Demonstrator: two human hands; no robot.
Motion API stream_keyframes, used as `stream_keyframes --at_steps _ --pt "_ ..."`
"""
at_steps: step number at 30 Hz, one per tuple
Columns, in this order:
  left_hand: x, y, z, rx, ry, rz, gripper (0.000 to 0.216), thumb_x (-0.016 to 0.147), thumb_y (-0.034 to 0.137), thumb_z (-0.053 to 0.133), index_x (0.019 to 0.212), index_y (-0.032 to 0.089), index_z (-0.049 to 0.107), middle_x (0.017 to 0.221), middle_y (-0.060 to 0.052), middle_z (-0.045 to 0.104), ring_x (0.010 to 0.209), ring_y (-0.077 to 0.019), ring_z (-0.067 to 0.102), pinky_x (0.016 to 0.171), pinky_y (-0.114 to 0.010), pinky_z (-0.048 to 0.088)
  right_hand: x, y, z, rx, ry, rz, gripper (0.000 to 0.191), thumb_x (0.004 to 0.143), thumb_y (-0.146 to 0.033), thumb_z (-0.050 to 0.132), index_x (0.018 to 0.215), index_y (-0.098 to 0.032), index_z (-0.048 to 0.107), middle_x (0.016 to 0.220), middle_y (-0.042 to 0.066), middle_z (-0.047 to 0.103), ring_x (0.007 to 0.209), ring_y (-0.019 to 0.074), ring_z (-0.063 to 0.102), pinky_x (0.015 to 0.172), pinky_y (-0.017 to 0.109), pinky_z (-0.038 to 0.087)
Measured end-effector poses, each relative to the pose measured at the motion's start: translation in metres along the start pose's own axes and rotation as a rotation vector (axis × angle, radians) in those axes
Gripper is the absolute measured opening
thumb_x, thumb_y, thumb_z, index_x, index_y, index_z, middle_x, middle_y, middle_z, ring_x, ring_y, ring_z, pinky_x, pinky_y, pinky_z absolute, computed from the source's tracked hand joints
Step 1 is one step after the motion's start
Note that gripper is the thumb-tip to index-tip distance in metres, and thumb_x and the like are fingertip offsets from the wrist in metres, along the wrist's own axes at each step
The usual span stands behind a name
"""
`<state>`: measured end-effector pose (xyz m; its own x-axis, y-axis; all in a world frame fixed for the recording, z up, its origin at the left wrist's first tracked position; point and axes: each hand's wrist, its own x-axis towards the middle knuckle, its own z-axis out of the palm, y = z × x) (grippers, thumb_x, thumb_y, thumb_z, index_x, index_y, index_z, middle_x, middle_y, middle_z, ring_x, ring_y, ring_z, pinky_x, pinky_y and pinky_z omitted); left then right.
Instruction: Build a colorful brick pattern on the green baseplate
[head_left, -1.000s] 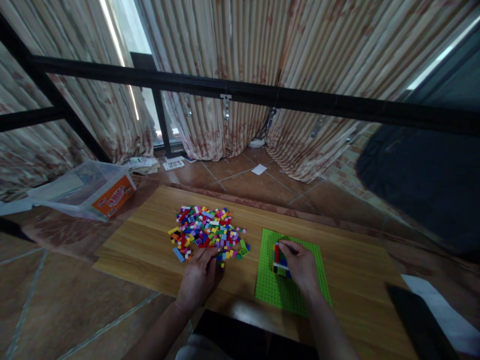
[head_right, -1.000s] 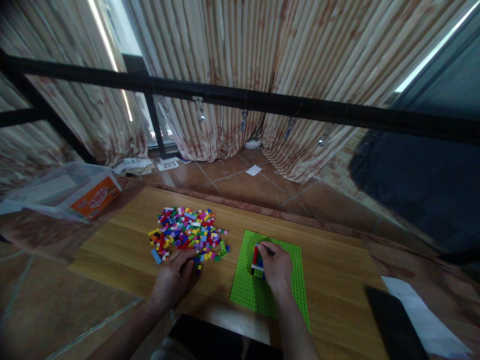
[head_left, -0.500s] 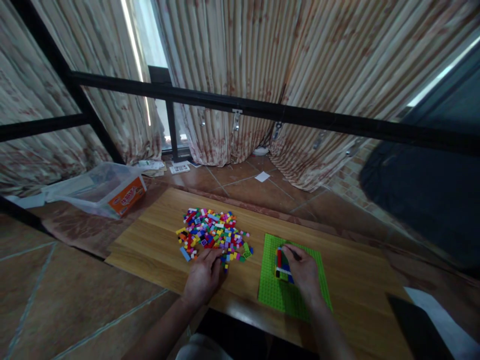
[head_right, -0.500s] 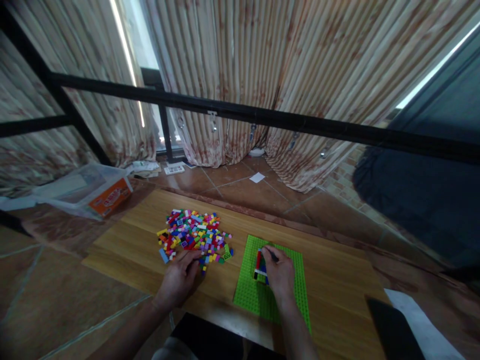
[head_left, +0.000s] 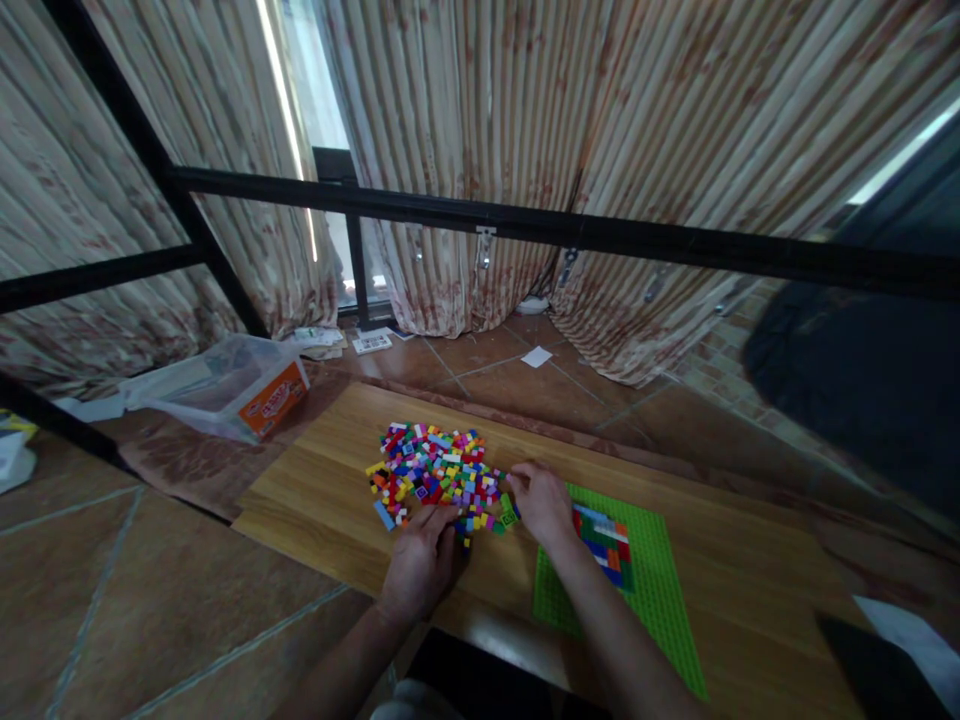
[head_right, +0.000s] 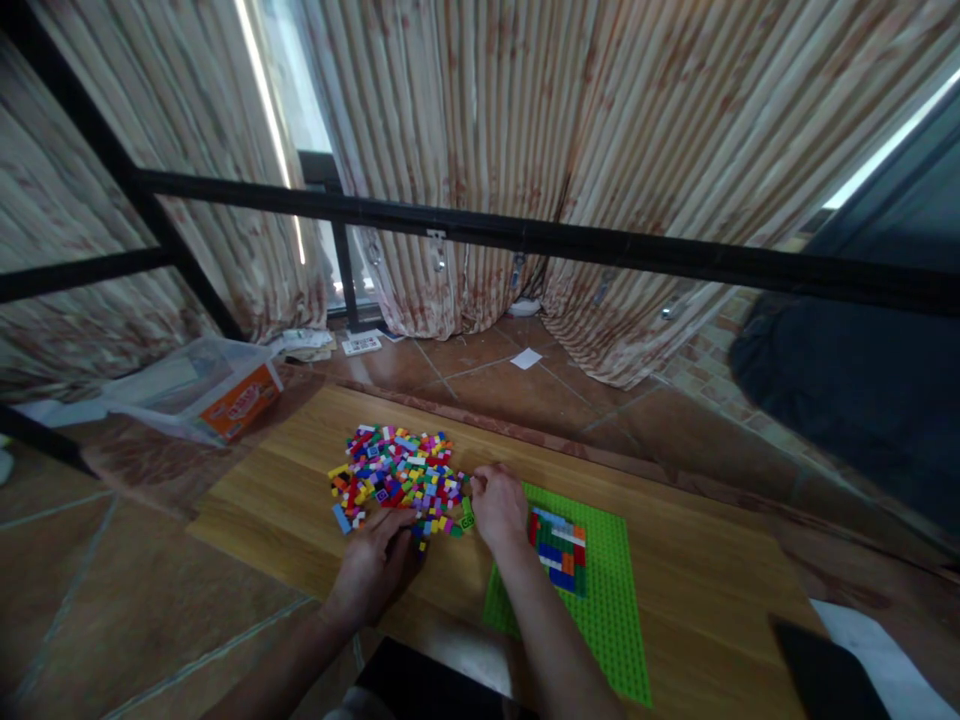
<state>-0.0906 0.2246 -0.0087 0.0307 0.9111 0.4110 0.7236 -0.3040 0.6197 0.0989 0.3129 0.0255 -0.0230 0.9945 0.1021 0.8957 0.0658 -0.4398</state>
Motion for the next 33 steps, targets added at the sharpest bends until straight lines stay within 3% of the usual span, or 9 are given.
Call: stream_keyframes --at_steps 5,10,15,18,24,33 --pt "-0.001 0.001 0.001 -0.018 0.012 0.007 0.026 0.089 0.011 0.048 0.106 0.021 0.064 0.099 -0.006 0.069 0.091 -0.0186 0.066 0.082 -0.032 0.056 0.005 -0.001 0.008 0.011 -0.023 0.007 0.02 0.085 -0.02 0.055 0.08 -0.022 0.074 0.089 0.007 0.073 0.079 0.0166 0.067 0.072 0.025 0.043" --pt "-0.002 -0.001 0.002 -0.028 0.003 -0.012 0.026 0.089 0.011 0.048 0.106 0.022 0.064 0.1 -0.006 0.069 0.093 -0.0183 0.066 0.084 -0.032 0.056 -0.004 0.0 0.0 0.084 -0.013 0.014 0.023 0.087 -0.023 0.05 0.086 -0.021 0.073 0.086 0.006 0.074 0.079 0.0183 0.068 0.073 0.027 0.045" --pt "-0.001 0.0 0.0 -0.026 0.0 -0.011 0.024 0.089 0.012 0.049 0.105 0.022 0.065 0.099 -0.006 0.07 0.092 -0.0185 0.066 0.084 -0.033 0.056 -0.033 0.017 -0.018 0.53 0.063 0.065 0.026 0.084 -0.039 0.053 0.088 -0.021 0.071 0.088 0.006 0.076 0.083 0.0204 0.069 0.079 0.031 0.05" --pt "0.001 0.0 -0.001 -0.023 0.01 0.009 0.025 0.089 0.014 0.049 0.106 0.022 0.065 0.1 -0.006 0.07 0.093 -0.0189 0.067 0.084 -0.033 0.057 -0.054 0.04 -0.031 0.651 0.114 0.18 0.03 0.079 -0.045 0.058 0.087 -0.021 0.072 0.091 0.008 0.076 0.085 0.0233 0.07 0.08 0.036 0.053" --pt "0.004 -0.001 -0.002 -0.019 0.003 0.021 0.023 0.09 0.018 0.047 0.103 0.022 0.067 0.099 -0.006 0.072 0.093 -0.0198 0.068 0.083 -0.034 0.057 -0.079 0.083 -0.048 0.531 0.27 0.359 0.031 0.075 -0.046 0.06 0.086 -0.022 0.075 0.092 0.009 0.076 0.085 0.026 0.07 0.08 0.04 0.054" --pt "0.006 -0.002 -0.004 -0.007 -0.011 0.018 0.023 0.09 0.022 0.048 0.102 0.022 0.067 0.098 -0.005 0.072 0.092 -0.0194 0.068 0.082 -0.033 0.057 -0.074 0.079 -0.038 0.251 0.293 0.222 0.035 0.087 -0.038 0.046 0.094 -0.019 0.075 0.095 0.01 0.074 0.083 0.0235 0.068 0.078 0.037 0.051"
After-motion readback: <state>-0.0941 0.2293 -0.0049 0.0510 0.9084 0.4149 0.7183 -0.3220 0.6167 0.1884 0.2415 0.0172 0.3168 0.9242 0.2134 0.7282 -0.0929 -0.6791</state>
